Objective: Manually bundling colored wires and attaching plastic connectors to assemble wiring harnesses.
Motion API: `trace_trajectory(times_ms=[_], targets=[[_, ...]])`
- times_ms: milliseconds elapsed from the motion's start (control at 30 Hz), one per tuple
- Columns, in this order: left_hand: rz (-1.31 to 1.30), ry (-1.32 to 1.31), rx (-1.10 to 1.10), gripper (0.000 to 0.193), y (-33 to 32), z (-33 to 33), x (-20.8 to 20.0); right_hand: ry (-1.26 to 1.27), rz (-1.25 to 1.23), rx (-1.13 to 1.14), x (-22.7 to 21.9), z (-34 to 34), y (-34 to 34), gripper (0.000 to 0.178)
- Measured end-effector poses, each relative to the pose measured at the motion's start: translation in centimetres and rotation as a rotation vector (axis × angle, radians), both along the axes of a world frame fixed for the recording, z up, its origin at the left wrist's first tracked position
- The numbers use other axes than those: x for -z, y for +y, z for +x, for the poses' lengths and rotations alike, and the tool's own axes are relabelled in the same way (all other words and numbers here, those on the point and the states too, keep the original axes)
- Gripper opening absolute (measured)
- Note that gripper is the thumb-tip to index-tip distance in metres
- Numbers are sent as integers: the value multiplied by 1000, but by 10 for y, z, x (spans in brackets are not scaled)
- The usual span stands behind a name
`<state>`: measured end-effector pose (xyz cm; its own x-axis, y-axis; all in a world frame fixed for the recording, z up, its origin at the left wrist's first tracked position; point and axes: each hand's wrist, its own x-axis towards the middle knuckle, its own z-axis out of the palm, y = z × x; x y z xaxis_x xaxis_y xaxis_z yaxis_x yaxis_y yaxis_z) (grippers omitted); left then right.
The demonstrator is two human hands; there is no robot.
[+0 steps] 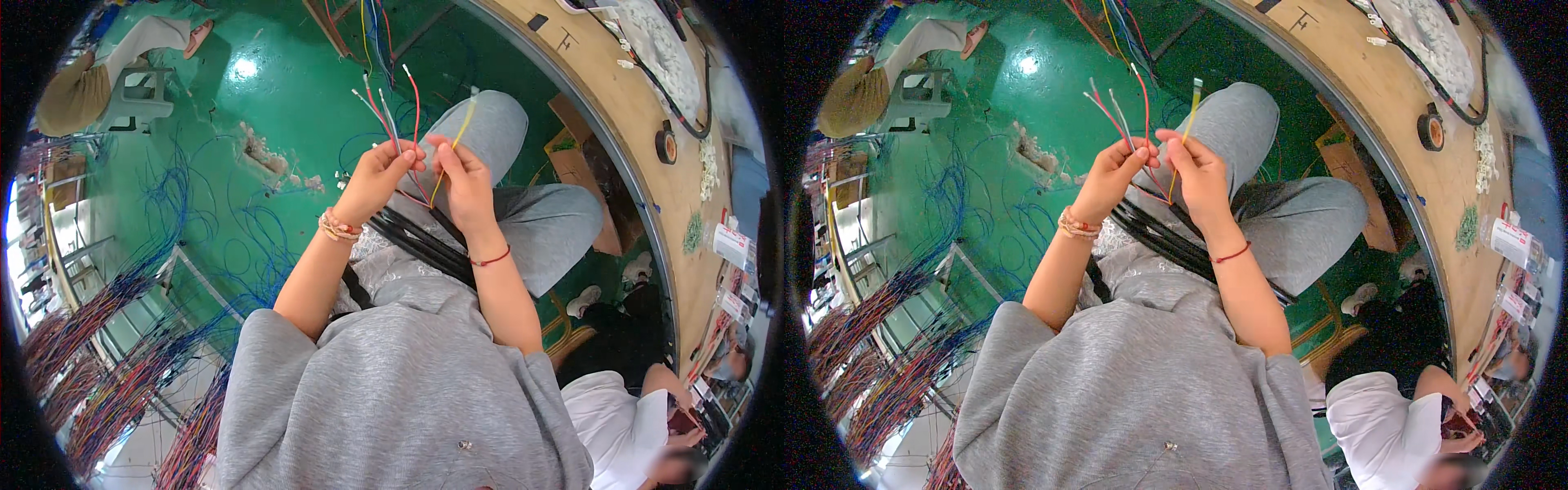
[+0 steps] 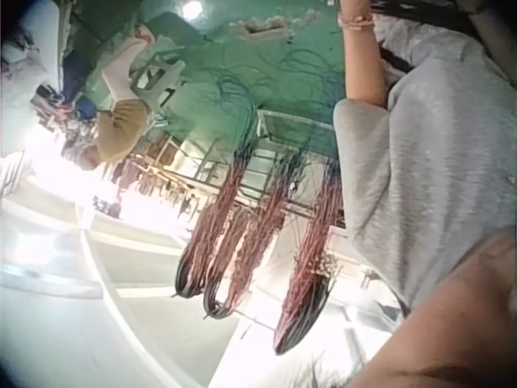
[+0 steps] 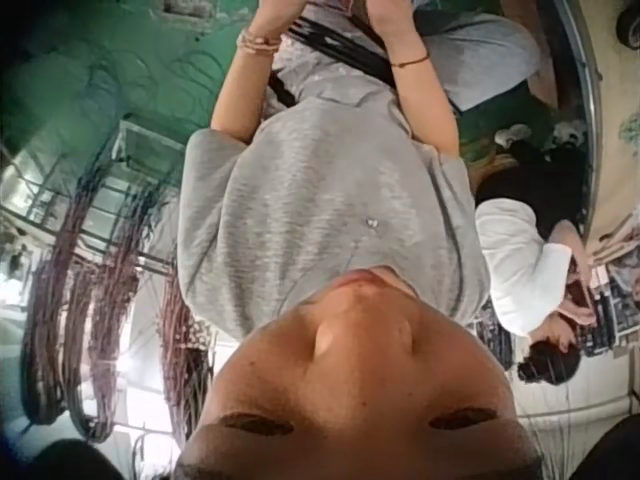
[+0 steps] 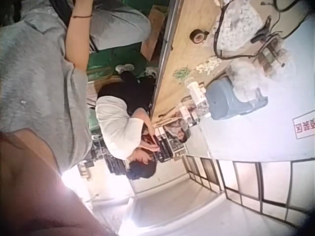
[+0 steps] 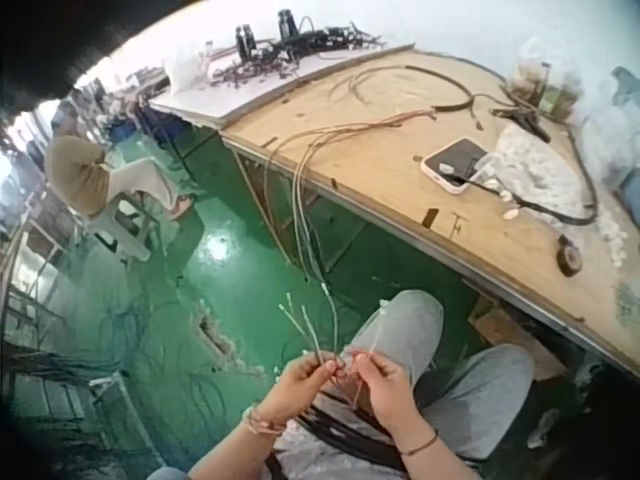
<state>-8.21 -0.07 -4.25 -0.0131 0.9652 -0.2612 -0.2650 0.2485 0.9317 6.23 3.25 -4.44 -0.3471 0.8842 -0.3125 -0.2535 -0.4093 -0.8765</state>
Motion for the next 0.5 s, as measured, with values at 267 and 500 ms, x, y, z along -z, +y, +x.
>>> trace_trajectory(times_ms=[267, 500], targets=[[96, 364, 96, 17, -2, -11, 7, -24, 131, 73, -21, -26, 14, 24], [-114, 1057, -180, 22, 47, -27, -43, 330, 107, 346, -28, -17, -6, 24]])
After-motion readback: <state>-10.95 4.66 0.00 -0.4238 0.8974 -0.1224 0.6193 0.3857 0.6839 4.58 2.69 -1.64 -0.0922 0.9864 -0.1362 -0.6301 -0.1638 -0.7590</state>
